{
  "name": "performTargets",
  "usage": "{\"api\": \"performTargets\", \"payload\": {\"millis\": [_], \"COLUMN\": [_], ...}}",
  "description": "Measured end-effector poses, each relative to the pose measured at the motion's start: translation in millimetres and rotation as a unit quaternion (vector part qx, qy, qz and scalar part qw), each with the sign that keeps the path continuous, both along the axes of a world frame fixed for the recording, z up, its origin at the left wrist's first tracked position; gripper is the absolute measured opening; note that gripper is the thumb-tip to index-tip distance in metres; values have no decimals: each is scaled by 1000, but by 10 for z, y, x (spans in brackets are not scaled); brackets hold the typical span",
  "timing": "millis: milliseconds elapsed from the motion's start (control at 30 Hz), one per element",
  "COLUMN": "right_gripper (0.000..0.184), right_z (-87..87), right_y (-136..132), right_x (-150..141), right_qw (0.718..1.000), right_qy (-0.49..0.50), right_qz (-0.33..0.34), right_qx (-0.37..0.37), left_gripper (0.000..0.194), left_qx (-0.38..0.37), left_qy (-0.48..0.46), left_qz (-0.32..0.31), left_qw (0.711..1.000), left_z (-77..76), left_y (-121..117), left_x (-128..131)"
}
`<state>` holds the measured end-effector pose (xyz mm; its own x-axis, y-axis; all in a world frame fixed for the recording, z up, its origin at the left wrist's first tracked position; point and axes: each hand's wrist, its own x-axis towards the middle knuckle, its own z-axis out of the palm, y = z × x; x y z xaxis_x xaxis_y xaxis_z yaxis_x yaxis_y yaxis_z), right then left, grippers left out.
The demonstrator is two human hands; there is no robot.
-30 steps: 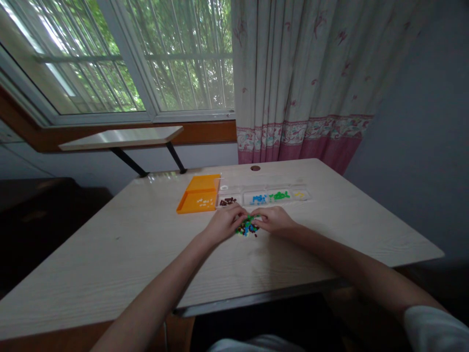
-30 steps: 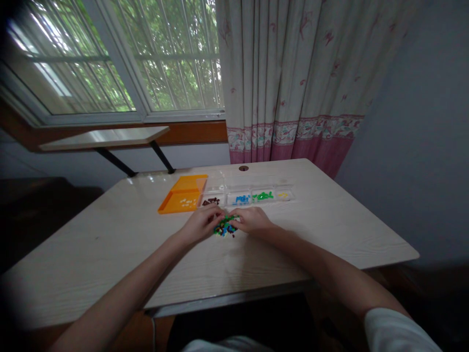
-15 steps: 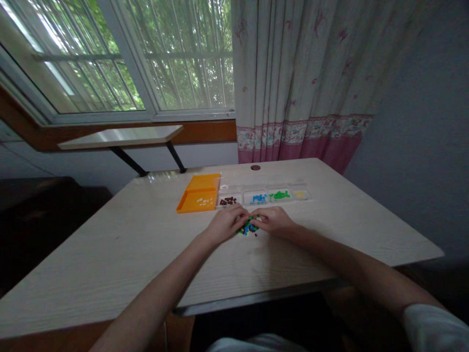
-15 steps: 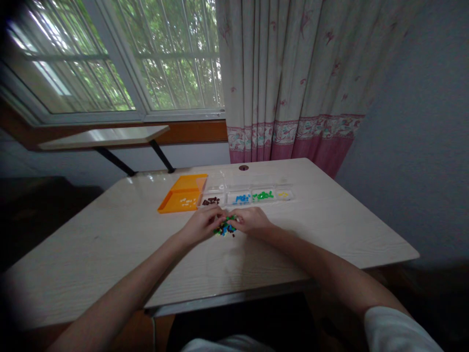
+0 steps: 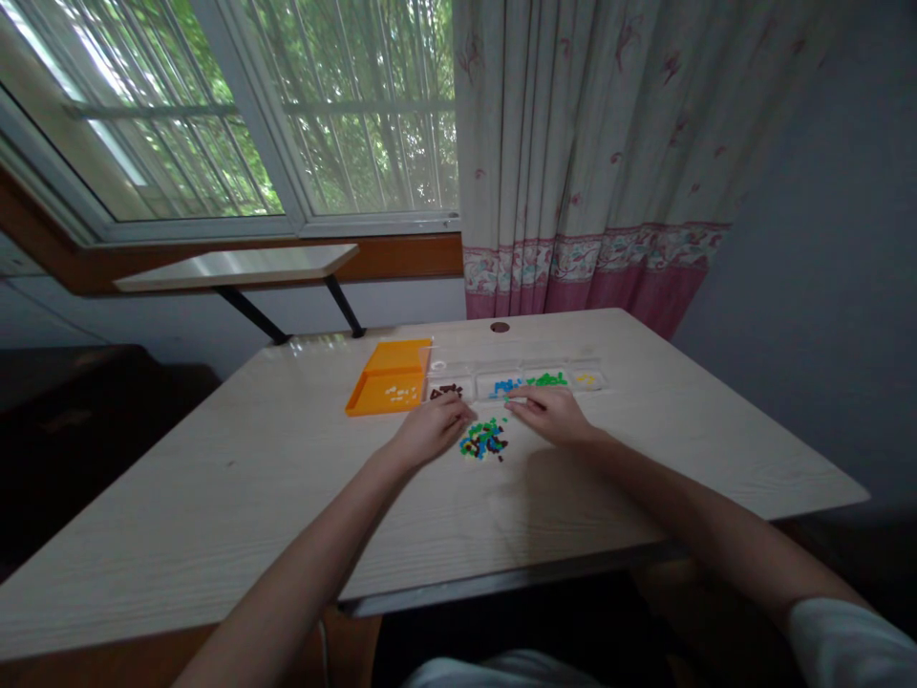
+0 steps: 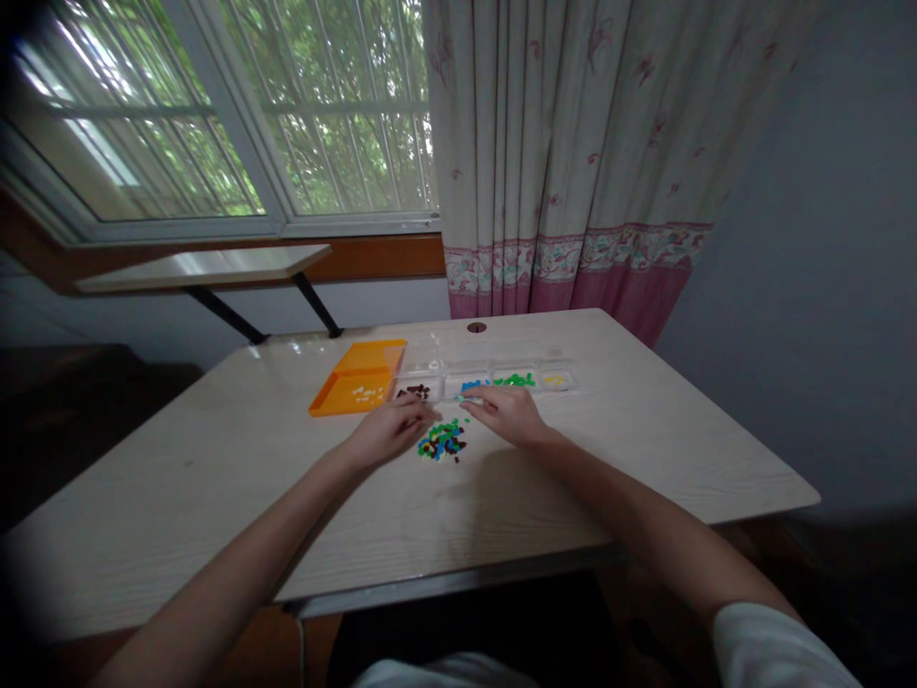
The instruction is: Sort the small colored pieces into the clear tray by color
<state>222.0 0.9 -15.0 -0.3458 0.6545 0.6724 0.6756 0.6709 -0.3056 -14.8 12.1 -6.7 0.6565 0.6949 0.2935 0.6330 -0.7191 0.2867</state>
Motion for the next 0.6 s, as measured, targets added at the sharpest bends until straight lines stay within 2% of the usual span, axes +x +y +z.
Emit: {"api": "performTargets", "payload": {"millis": [167, 333, 600], "right_gripper": [34, 37, 35], "right_z": [63, 73, 50], "right_y": [-23, -33, -23], "right_x": [26, 10, 18], "right_qw": [1000, 1000, 1000], "right_qy": [-13, -15, -6], "right_qz": [-22, -22, -7], "right_qx": [-2, -10, 30], "left_gripper": [30, 29, 24], "left_qx": [-18, -19, -19], "left_qy": [25, 37, 20], "left_qz": [-42, -41, -44], "left_qw": [999, 998, 999], "left_z": [5, -46, -112], "left_y": [-36, -32, 18], "left_x": [30, 42, 38]}}
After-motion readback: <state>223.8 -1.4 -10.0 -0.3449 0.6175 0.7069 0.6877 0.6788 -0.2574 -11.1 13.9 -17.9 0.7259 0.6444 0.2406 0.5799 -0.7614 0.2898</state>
